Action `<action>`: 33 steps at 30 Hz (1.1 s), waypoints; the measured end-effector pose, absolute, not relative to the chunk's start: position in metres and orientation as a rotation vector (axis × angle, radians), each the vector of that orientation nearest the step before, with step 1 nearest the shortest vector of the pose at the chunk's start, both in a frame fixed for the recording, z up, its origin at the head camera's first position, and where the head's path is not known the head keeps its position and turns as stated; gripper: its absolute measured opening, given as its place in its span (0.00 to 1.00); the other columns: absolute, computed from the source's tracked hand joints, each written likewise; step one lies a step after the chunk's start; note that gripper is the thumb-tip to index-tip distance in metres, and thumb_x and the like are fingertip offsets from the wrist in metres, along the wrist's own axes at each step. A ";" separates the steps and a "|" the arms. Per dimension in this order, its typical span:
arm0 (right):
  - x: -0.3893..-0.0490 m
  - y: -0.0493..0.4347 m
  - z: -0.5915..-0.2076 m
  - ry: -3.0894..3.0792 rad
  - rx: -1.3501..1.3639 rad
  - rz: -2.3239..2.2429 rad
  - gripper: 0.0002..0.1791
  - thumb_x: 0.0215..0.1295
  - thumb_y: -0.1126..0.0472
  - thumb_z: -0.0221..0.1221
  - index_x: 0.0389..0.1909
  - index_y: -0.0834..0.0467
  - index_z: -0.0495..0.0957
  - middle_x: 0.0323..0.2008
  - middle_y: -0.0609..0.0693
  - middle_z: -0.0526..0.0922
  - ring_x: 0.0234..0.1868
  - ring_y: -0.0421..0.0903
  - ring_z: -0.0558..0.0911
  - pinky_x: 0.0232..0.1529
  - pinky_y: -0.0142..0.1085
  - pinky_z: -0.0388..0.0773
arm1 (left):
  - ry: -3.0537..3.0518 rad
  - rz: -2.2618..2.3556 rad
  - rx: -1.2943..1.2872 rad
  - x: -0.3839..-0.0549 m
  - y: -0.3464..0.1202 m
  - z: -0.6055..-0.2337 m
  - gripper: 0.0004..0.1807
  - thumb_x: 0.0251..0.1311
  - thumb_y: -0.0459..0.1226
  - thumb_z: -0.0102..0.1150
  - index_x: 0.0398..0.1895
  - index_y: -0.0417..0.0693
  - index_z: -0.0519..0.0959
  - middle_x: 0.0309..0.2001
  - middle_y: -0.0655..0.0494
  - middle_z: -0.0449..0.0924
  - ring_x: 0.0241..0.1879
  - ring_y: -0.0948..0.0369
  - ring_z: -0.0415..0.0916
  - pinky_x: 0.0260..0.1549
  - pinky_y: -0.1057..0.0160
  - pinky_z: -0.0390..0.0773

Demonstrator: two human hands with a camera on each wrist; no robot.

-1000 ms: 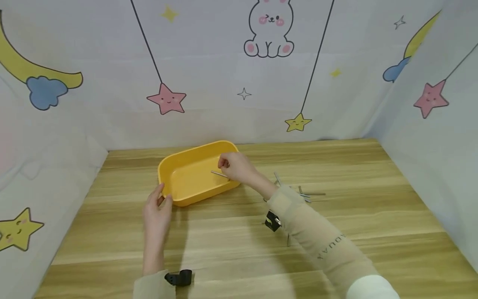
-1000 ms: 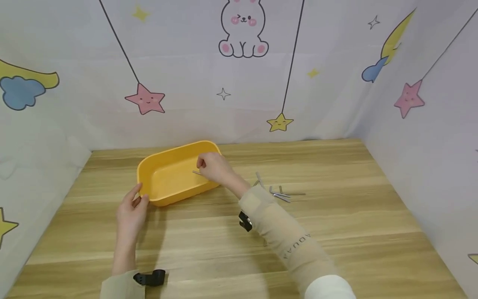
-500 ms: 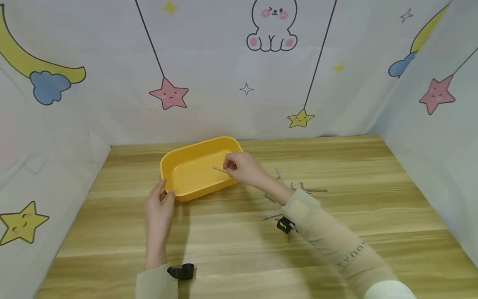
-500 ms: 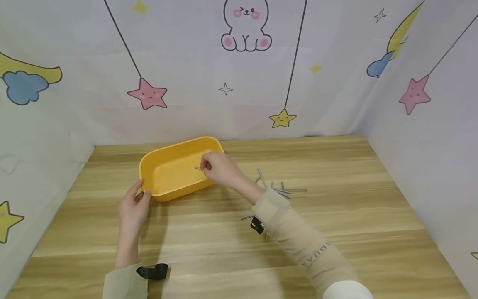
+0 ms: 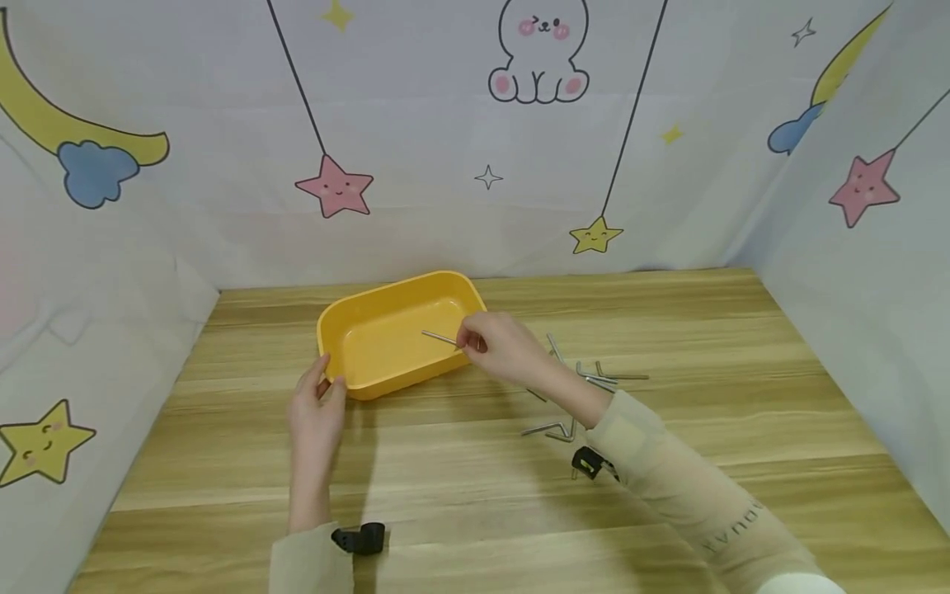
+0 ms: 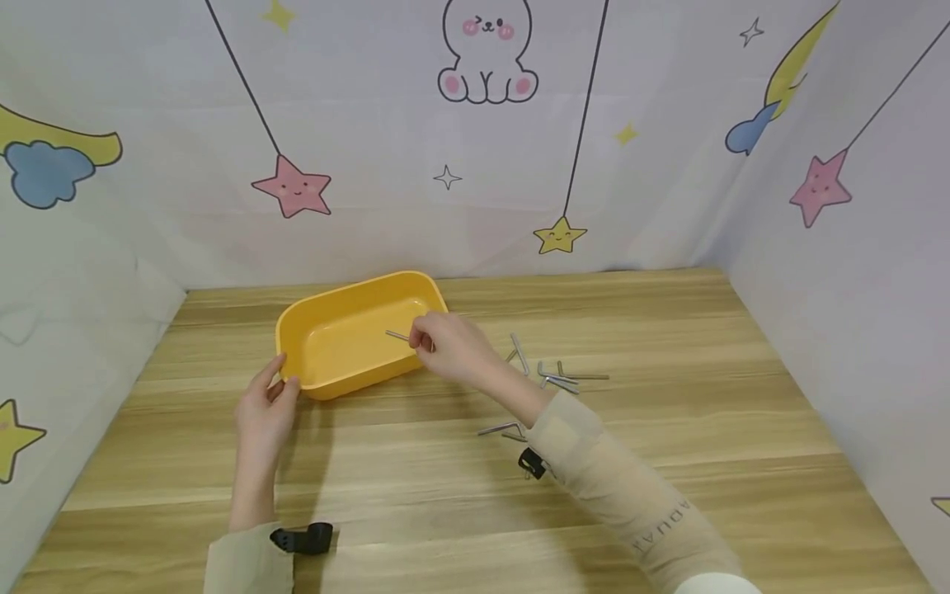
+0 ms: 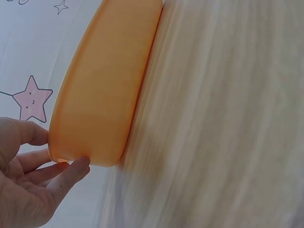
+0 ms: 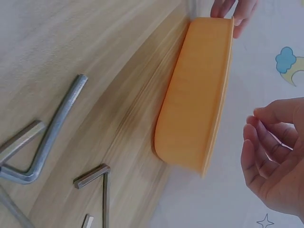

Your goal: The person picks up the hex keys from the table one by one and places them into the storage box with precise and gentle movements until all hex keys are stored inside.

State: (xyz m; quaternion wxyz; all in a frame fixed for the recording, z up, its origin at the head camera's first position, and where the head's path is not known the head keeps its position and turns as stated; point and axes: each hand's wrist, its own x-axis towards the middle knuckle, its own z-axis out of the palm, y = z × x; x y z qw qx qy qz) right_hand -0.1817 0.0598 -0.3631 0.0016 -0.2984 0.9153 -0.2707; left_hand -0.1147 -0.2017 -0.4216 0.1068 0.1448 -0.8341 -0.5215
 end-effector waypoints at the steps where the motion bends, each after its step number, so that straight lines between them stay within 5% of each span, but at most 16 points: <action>1: -0.180 0.061 -0.363 2.878 -0.946 -0.836 0.04 0.62 0.66 0.59 0.35 0.57 0.82 0.29 0.45 0.82 0.30 0.39 0.76 0.31 0.28 0.75 | -2.454 -1.535 0.426 -0.115 -0.202 -0.422 0.26 0.67 0.33 0.48 0.69 0.39 0.65 0.71 0.39 0.61 0.62 0.39 0.69 0.61 0.46 0.73; 19: -0.156 0.090 -0.376 2.963 -1.149 -0.637 0.07 0.58 0.69 0.60 0.31 0.53 0.79 0.33 0.45 0.80 0.36 0.39 0.76 0.35 0.27 0.76 | -2.458 -1.539 0.425 -0.114 -0.203 -0.420 0.26 0.67 0.33 0.48 0.69 0.40 0.64 0.71 0.39 0.61 0.63 0.39 0.68 0.62 0.47 0.73; 33: -0.146 0.113 -0.395 2.909 -1.191 -0.601 0.06 0.56 0.70 0.62 0.32 0.55 0.81 0.31 0.44 0.80 0.31 0.38 0.74 0.28 0.24 0.73 | -2.454 -1.508 0.398 -0.116 -0.203 -0.422 0.26 0.67 0.33 0.49 0.68 0.39 0.65 0.70 0.39 0.62 0.62 0.39 0.70 0.60 0.48 0.75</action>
